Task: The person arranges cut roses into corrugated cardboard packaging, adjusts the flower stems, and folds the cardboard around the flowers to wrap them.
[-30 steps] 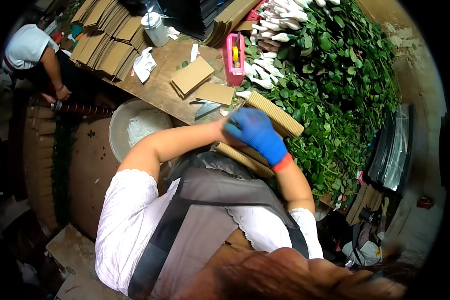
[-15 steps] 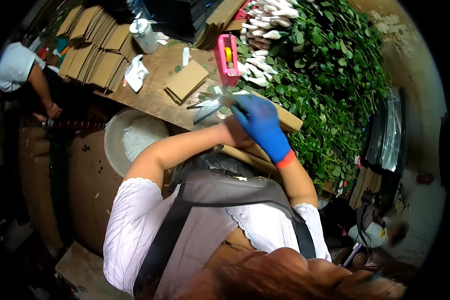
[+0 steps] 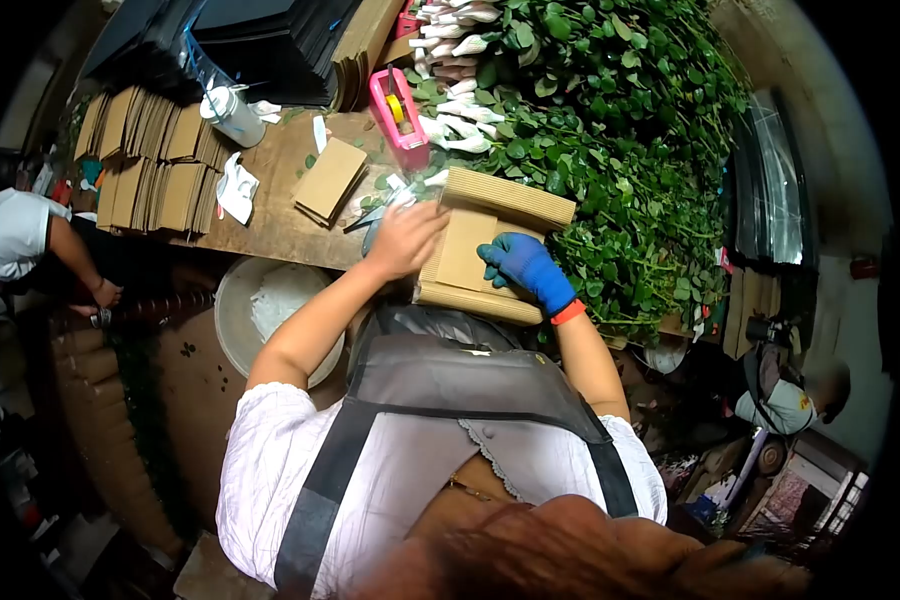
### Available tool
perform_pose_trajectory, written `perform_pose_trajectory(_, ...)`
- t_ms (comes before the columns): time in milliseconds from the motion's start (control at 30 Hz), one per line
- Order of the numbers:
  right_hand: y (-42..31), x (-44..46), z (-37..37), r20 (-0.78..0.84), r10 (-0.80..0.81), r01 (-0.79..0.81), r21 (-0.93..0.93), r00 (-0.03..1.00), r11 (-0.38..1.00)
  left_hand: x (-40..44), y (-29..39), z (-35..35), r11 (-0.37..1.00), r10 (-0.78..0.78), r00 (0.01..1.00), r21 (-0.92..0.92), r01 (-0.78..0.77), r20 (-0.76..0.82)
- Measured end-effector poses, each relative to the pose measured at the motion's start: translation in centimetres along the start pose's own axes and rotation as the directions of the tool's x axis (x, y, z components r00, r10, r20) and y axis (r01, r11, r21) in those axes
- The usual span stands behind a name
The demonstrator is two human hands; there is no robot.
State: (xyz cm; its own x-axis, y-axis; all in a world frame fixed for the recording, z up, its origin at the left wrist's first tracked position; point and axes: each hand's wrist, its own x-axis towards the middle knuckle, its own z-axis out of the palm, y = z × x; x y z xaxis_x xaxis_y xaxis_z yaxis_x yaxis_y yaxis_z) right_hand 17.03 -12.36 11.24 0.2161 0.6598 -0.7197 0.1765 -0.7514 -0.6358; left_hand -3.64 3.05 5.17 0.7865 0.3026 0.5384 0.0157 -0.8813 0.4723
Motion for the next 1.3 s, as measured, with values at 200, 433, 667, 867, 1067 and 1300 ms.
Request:
perform_pose_trajectory(200, 0.1, -0.1, 0.3, -0.045, -0.019, 0.014, -0.107, 0.999, 0.994, 3.5, 3.8, -3.0, 0.989, 0.133, 0.953, -0.099, -0.11, 0.273)
perform_pose_trajectory(433, -5.7, -3.9, -5.3, -0.023, -0.13, 0.132, 0.132, 0.991, 0.982, 3.8, 5.6, -2.7, 0.997, 0.077, 0.937, 0.002, -0.082, 0.341)
perform_pose_trajectory(667, 1.0, 12.8, -21.1, -0.703, -0.552, -0.08, -0.646, 0.448, 0.759, 3.7, 6.0, -2.7, 1.0, -0.001, 0.927, -0.02, 0.009, 0.375)
perform_pose_trajectory(867, 3.2, 13.6, -23.9, -0.459, -0.632, -0.317, -0.888, 0.624, 0.333, 3.5, 6.0, -2.5, 0.997, -0.052, 0.916, -0.035, 0.072, 0.397)
perform_pose_trajectory(1067, -4.2, -4.4, -21.3, -0.34, -0.92, 0.017, -0.937, 0.195, 0.349, 3.4, 5.9, -2.9, 0.988, -0.098, 0.901, -0.069, 0.139, 0.422)
perform_pose_trajectory(1300, 5.5, -13.1, -11.9, -0.212, -0.6, 0.179, -0.832, 0.772, 0.525, 2.3, 4.8, -2.8, 0.796, -0.298, 0.847, -0.375, 0.475, 0.44)
